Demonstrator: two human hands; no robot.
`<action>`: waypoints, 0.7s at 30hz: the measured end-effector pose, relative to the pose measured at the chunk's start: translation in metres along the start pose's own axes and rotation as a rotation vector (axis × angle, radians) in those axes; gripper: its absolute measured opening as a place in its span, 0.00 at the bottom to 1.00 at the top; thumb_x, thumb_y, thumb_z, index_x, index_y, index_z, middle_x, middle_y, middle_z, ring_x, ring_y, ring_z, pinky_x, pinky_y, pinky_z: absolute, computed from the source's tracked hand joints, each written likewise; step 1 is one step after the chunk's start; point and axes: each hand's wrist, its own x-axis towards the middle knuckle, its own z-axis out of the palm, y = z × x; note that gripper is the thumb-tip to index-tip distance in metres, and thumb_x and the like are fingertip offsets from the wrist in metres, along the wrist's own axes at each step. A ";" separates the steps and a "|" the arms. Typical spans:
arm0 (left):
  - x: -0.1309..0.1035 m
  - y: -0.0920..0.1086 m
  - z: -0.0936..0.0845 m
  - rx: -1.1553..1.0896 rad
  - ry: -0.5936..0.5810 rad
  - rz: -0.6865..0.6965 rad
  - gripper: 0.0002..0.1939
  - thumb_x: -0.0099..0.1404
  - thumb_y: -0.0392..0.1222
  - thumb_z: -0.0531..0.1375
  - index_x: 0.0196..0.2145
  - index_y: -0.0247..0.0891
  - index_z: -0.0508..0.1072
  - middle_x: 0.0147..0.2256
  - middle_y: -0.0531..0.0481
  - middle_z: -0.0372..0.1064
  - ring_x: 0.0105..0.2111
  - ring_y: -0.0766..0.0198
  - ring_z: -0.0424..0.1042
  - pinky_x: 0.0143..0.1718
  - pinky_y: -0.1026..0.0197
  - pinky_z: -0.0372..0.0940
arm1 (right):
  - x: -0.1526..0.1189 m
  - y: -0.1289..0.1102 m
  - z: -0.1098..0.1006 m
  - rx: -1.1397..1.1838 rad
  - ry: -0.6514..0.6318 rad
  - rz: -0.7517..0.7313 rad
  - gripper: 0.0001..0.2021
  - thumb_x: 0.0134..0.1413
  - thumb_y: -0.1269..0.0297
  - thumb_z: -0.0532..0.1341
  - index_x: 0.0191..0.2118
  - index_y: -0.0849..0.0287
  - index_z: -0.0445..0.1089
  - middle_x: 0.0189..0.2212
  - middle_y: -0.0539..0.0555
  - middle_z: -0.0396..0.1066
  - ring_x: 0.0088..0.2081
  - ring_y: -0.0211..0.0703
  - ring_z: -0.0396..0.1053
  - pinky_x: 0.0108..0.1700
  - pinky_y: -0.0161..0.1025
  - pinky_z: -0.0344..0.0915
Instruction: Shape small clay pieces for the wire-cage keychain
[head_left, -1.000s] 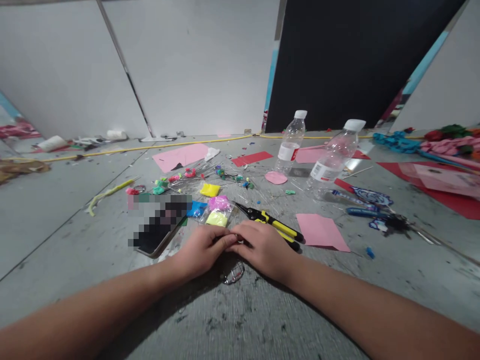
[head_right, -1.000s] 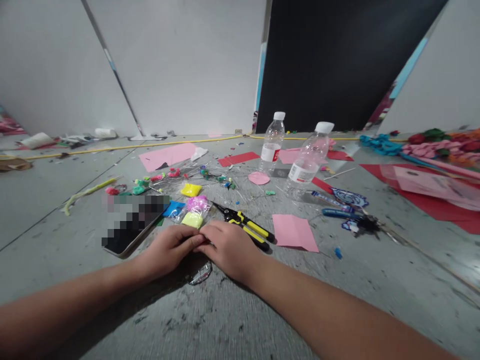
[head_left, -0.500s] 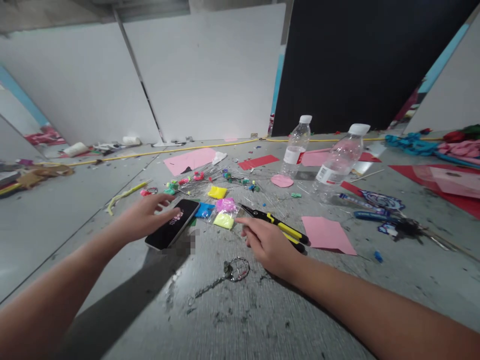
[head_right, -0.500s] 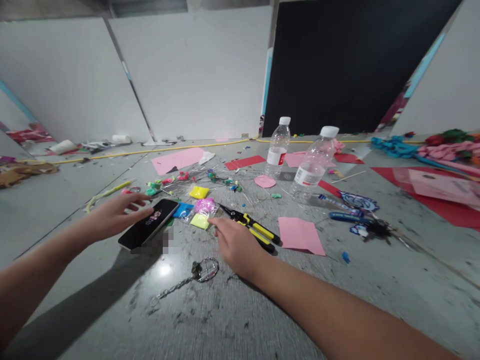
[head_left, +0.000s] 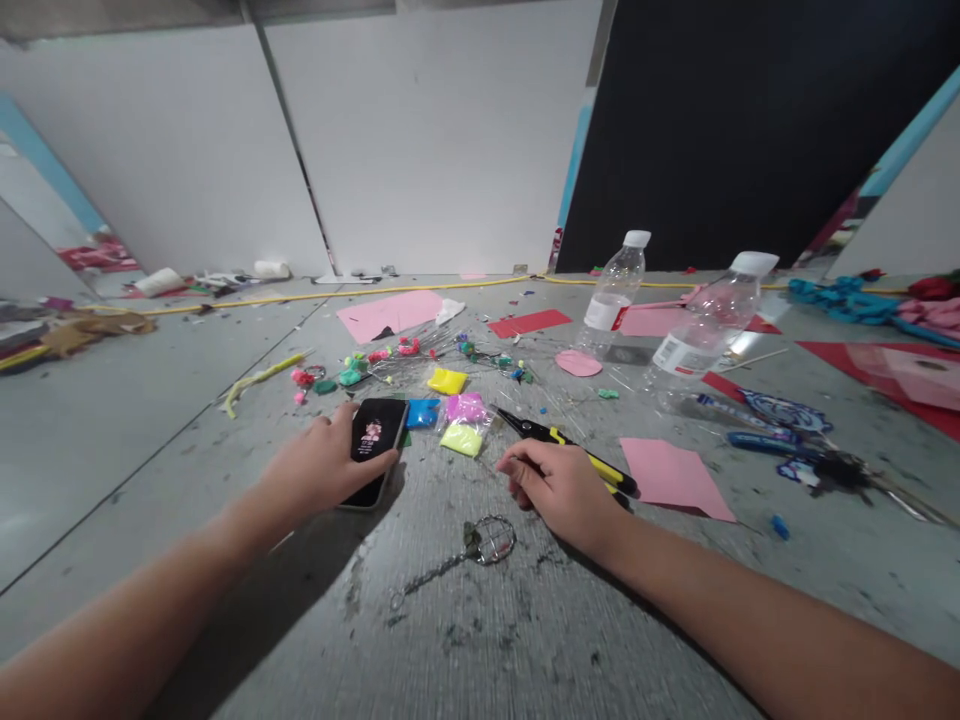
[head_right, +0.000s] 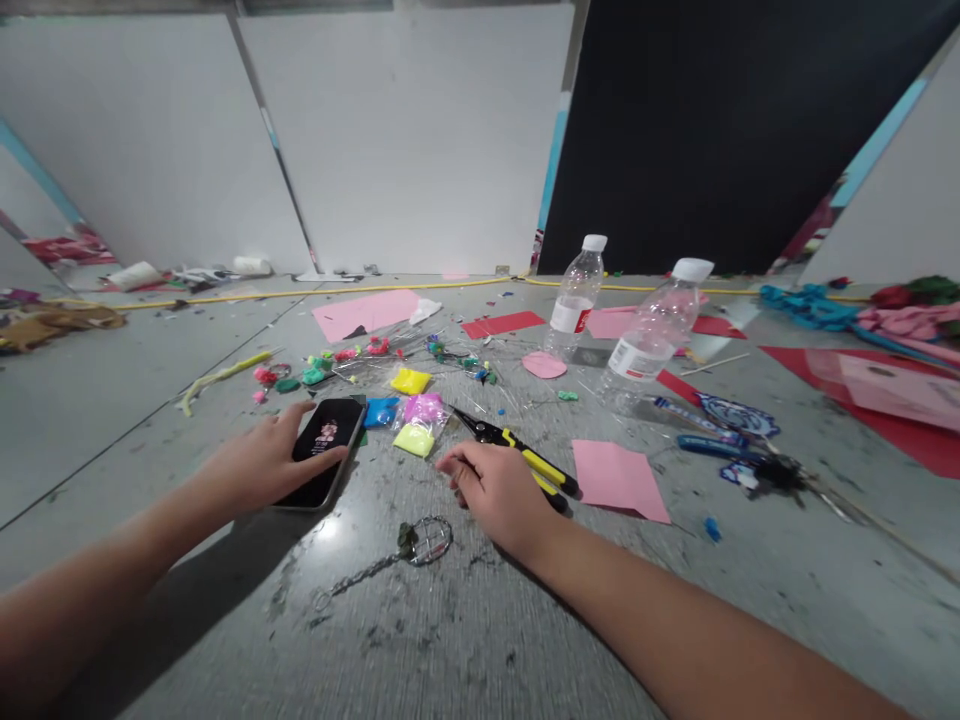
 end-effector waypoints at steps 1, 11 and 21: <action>0.000 -0.001 -0.001 -0.025 -0.018 0.004 0.51 0.65 0.70 0.55 0.70 0.24 0.61 0.53 0.18 0.77 0.51 0.24 0.77 0.47 0.38 0.69 | 0.000 0.000 0.000 0.007 0.005 0.005 0.13 0.71 0.61 0.59 0.35 0.57 0.76 0.22 0.49 0.75 0.21 0.39 0.75 0.27 0.34 0.68; 0.029 -0.022 -0.036 -0.306 -0.444 0.061 0.49 0.54 0.57 0.66 0.69 0.32 0.64 0.34 0.43 0.81 0.31 0.49 0.80 0.30 0.57 0.69 | 0.003 0.005 0.000 0.067 0.030 0.057 0.06 0.59 0.69 0.66 0.36 0.56 0.84 0.32 0.55 0.83 0.33 0.46 0.80 0.35 0.41 0.76; 0.049 -0.012 -0.041 -0.279 -0.534 0.039 0.41 0.43 0.51 0.73 0.56 0.38 0.76 0.28 0.49 0.77 0.27 0.46 0.80 0.26 0.54 0.70 | 0.004 0.008 0.000 0.114 0.040 0.127 0.16 0.68 0.59 0.60 0.48 0.61 0.83 0.32 0.57 0.81 0.26 0.41 0.76 0.28 0.39 0.74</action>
